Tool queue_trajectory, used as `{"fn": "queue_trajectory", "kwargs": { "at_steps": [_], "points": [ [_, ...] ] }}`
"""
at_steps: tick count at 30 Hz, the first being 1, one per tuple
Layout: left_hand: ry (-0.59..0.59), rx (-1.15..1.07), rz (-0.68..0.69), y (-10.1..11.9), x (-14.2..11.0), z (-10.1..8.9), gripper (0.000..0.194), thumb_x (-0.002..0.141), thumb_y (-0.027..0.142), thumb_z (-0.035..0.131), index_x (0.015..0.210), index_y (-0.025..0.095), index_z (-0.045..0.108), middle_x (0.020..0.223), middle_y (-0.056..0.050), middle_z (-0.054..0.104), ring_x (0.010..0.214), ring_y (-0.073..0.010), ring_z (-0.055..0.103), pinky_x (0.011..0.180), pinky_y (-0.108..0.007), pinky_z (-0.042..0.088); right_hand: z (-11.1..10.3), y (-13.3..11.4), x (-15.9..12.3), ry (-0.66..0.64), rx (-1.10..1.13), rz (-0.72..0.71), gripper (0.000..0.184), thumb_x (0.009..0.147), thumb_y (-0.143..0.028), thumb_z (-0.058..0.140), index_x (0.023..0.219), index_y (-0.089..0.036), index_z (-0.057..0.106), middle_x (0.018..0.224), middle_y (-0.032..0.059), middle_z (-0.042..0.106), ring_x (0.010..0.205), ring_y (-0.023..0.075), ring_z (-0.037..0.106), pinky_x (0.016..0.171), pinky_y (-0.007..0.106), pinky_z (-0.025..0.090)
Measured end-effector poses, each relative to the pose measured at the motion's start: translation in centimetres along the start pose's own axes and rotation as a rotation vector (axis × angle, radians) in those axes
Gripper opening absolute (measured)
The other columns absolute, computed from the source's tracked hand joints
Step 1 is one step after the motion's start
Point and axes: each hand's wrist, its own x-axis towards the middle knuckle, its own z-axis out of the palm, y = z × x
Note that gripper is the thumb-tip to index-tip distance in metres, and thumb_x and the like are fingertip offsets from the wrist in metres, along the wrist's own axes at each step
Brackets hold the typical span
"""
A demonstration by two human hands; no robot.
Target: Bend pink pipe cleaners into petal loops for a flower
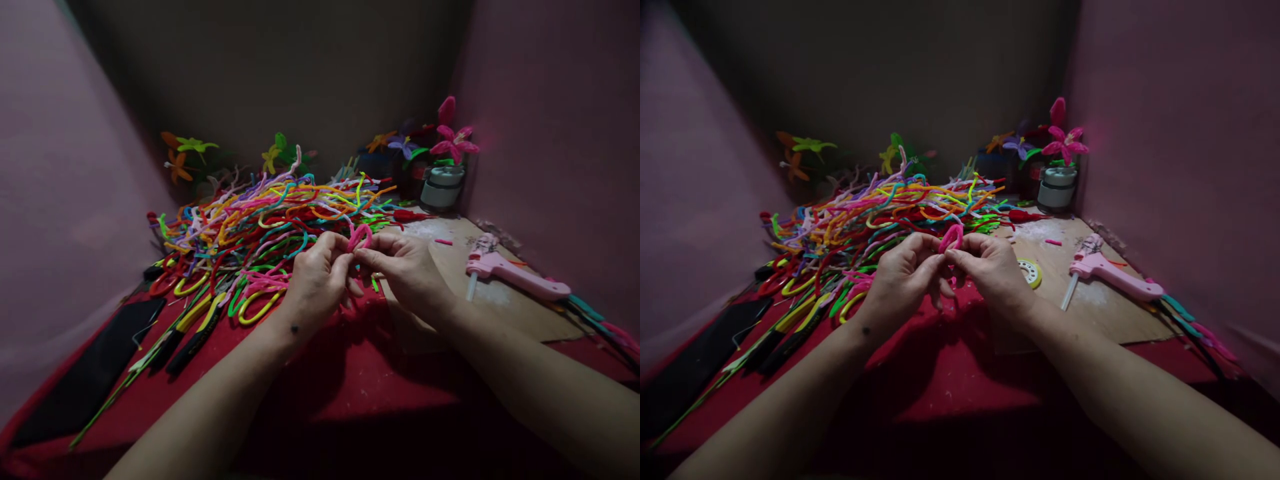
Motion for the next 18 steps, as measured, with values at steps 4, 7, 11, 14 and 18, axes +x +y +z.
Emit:
{"fn": "queue_trajectory", "kwargs": {
  "at_steps": [4,7,11,14,18],
  "points": [
    [-0.053,-0.05,-0.037,-0.01,0.03,-0.13,0.004,0.08,0.018,0.042,0.084,0.018,0.043,0.051,0.004,0.055,0.037,-0.0132,0.056,0.032,-0.021,0.044,0.15,-0.21,-0.16,0.026,-0.093,-0.023,0.016,0.073,-0.025,0.058,0.062,-0.014,0.057,0.055,-0.0009,0.055,0.048,0.0089,0.05,0.046,0.023,0.038],
    [-0.087,-0.083,-0.047,0.06,0.06,-0.08,0.007,0.08,0.015,0.039,0.086,0.018,0.042,0.047,0.006,0.052,0.036,-0.0129,0.056,0.034,-0.022,0.046,0.19,-0.39,-0.19,0.058,-0.135,-0.023,0.018,0.072,-0.024,0.06,0.058,-0.013,0.056,0.052,-0.0016,0.054,0.046,0.0078,0.047,0.045,0.022,0.036],
    [-0.072,-0.134,-0.045,0.34,0.07,0.07,0.011,0.079,0.011,0.038,0.086,0.017,0.042,0.048,0.007,0.05,0.042,-0.0143,0.06,0.037,-0.023,0.049,0.1,-0.38,-0.09,0.07,-0.036,0.075,0.025,0.07,-0.031,0.063,0.054,-0.014,0.053,0.048,-0.0027,0.051,0.041,0.0058,0.042,0.041,0.021,0.031],
    [-0.071,-0.162,-0.048,0.55,0.08,0.06,0.01,0.078,0.009,0.039,0.084,0.017,0.042,0.052,0.005,0.054,0.043,-0.0147,0.061,0.037,-0.024,0.049,0.02,-0.27,-0.04,0.029,0.029,0.125,0.029,0.068,-0.036,0.064,0.054,-0.014,0.052,0.048,-0.0031,0.05,0.04,0.0056,0.04,0.039,0.021,0.028],
    [-0.084,-0.192,-0.067,0.72,0.07,-0.11,0.008,0.079,0.008,0.039,0.082,0.016,0.041,0.054,0.003,0.057,0.045,-0.0154,0.062,0.039,-0.026,0.051,-0.04,-0.16,0.0,0.018,0.01,0.095,0.026,0.067,-0.034,0.065,0.055,-0.014,0.053,0.049,-0.0033,0.05,0.041,0.0056,0.041,0.039,0.02,0.029]
  ]
}}
